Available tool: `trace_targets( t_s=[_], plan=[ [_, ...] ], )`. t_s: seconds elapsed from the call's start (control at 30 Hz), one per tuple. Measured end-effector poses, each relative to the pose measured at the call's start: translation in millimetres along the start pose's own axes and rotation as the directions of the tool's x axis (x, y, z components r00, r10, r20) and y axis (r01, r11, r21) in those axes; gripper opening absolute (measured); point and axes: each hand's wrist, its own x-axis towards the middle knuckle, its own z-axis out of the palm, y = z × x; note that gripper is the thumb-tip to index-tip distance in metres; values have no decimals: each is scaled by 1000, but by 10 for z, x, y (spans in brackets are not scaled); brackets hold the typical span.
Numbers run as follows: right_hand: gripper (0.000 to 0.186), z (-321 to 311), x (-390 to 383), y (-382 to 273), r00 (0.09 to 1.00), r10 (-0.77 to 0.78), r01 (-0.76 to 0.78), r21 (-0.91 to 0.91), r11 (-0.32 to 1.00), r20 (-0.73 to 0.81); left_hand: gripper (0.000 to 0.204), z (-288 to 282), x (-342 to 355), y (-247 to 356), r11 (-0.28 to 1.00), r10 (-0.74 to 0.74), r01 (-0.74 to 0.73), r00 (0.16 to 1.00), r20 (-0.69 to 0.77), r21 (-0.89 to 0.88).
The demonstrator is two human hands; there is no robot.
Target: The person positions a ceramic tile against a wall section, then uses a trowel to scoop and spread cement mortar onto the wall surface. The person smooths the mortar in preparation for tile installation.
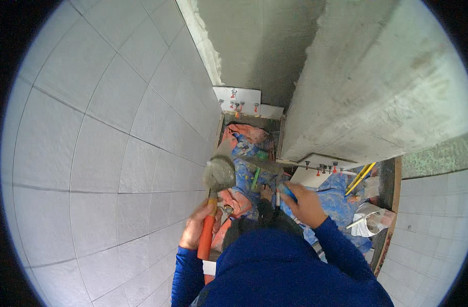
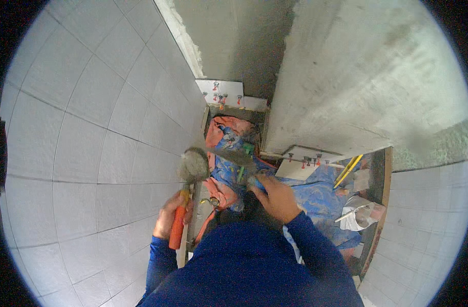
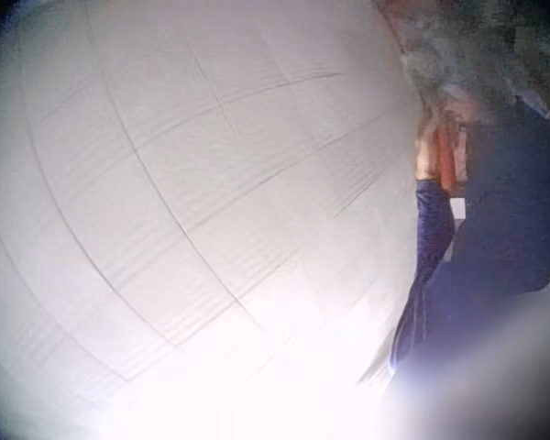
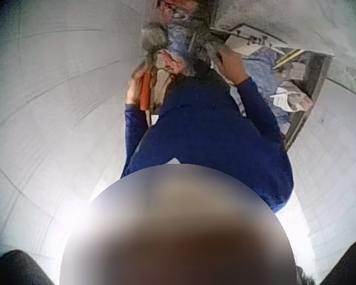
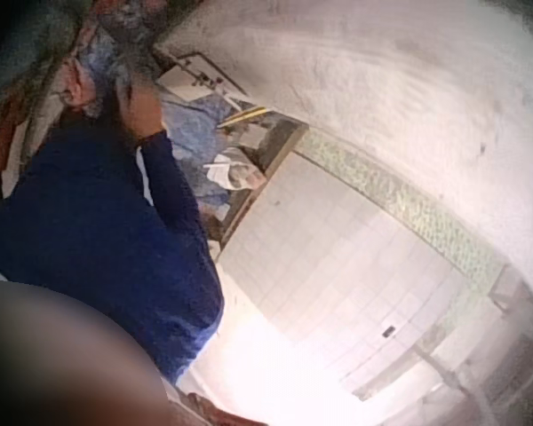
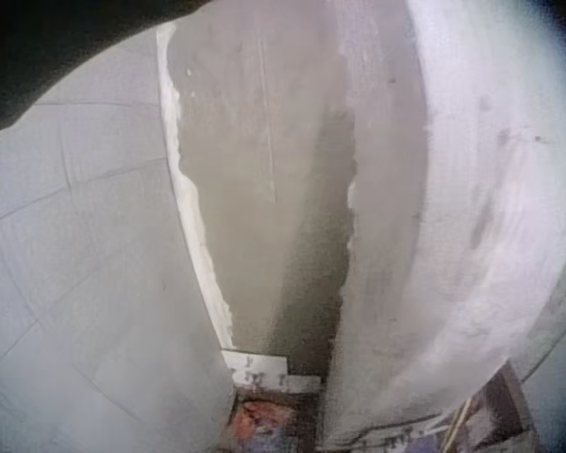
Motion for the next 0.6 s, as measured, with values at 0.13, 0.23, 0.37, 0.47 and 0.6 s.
trace_targets(
  t_s=[0.13,0.23,0.37,0.47,0.6],
  plan=[
    [43,-224,802,13,996,-38,42,-56,998,78,47,123,468,477,995,55,-53,998,-28,89],
    [42,-342,1222,-54,993,-99,102,-37,994,65,48,192,735,784,995,82,-83,996,18,52],
    [43,-294,1702,-17,987,-112,125,-114,986,114,49,178,1030,1113,993,87,-92,994,71,70],
    [44,-161,1969,40,991,-82,100,-173,980,110,50,89,1186,1302,996,45,-52,993,110,65],
    [45,39,2221,50,997,-75,75,-284,956,9,46,-48,1447,1542,997,34,-44,988,148,62]
  ],
)
